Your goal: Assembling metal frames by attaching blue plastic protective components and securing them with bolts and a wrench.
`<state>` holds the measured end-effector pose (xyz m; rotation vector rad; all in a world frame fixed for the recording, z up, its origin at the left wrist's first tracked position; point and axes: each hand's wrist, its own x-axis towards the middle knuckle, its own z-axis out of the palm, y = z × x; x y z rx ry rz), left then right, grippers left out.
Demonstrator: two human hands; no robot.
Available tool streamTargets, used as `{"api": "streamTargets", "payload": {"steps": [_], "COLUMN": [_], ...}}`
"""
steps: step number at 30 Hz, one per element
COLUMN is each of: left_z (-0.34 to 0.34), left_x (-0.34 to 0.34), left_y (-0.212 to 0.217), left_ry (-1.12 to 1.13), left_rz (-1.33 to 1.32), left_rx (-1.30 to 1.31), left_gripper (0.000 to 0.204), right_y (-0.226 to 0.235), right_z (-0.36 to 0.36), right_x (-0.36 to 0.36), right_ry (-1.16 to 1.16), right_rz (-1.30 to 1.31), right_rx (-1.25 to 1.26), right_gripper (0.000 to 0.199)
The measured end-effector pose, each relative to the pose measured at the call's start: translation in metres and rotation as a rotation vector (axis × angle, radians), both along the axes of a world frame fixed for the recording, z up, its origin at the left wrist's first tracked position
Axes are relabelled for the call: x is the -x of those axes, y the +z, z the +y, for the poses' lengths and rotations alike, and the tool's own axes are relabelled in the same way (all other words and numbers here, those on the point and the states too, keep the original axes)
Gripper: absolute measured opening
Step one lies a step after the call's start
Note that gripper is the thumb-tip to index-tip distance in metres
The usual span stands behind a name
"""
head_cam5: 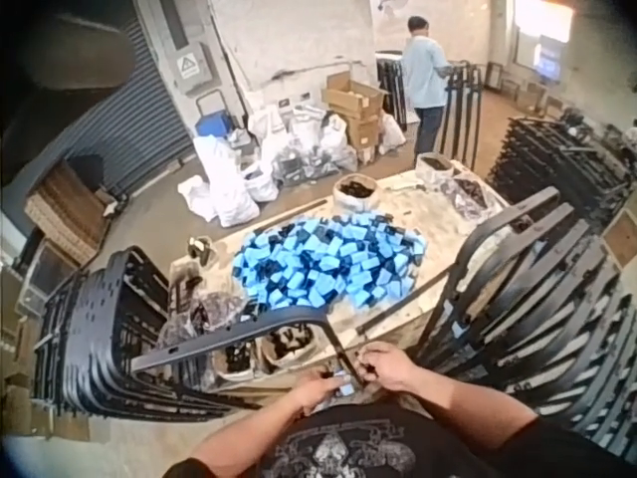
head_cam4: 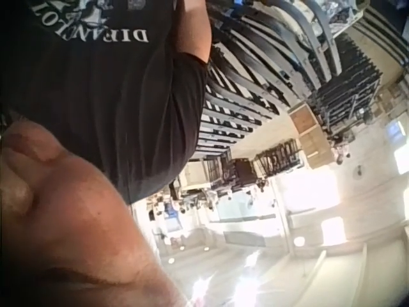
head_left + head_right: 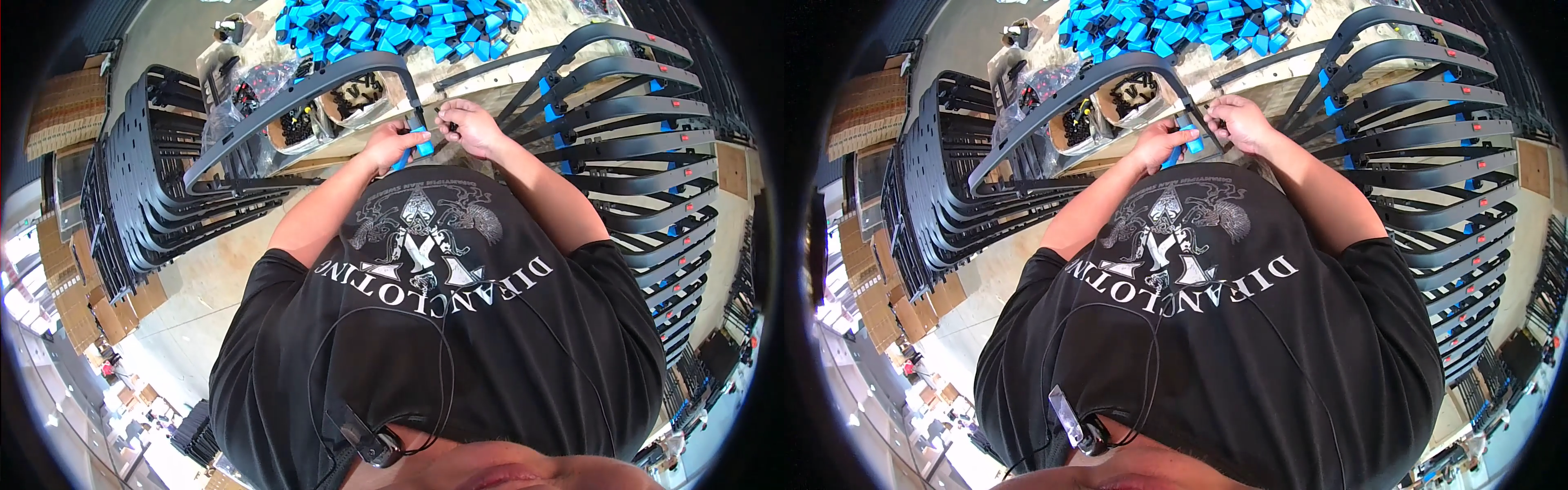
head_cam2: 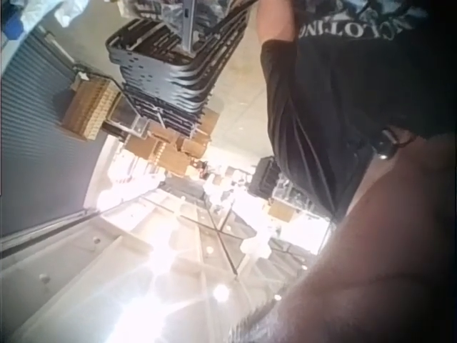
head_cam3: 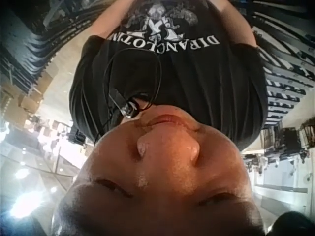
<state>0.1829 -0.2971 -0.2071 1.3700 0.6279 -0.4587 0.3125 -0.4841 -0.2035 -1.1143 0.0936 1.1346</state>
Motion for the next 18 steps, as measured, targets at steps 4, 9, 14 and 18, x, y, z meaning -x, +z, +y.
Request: {"api": "streamTargets", "payload": {"steps": [4,9,14,18], "left_z": [-0.002,-0.005,-0.006,-0.004], "left_x": [0.001,-0.004,-0.019,-0.021], "left_y": [-0.003,0.008,0.005,0.000], "left_ry": [0.034,-0.089,-0.041,-0.064], "left_rz": [-0.066,-0.028,-0.040,-0.042], "left_rx": [-0.052,-0.124,-0.101,-0.217], "left_gripper": [0.042,0.041,0.042,0.047], "right_y": [-0.012,-0.014,-0.009,-0.009], "right_z": [0.002,0.003,0.011,0.017], "right_x": [-0.008,-0.012,-0.013,-0.017], "right_ry": [-0.031,-0.007,-0.004,0.015], "right_rz": [-0.002,0.066,-0.020,-0.037], "right_rx": [-0.054,-0.145,0.000,0.011], "right_gripper": [0.013,0.019,0.021,0.022]}}
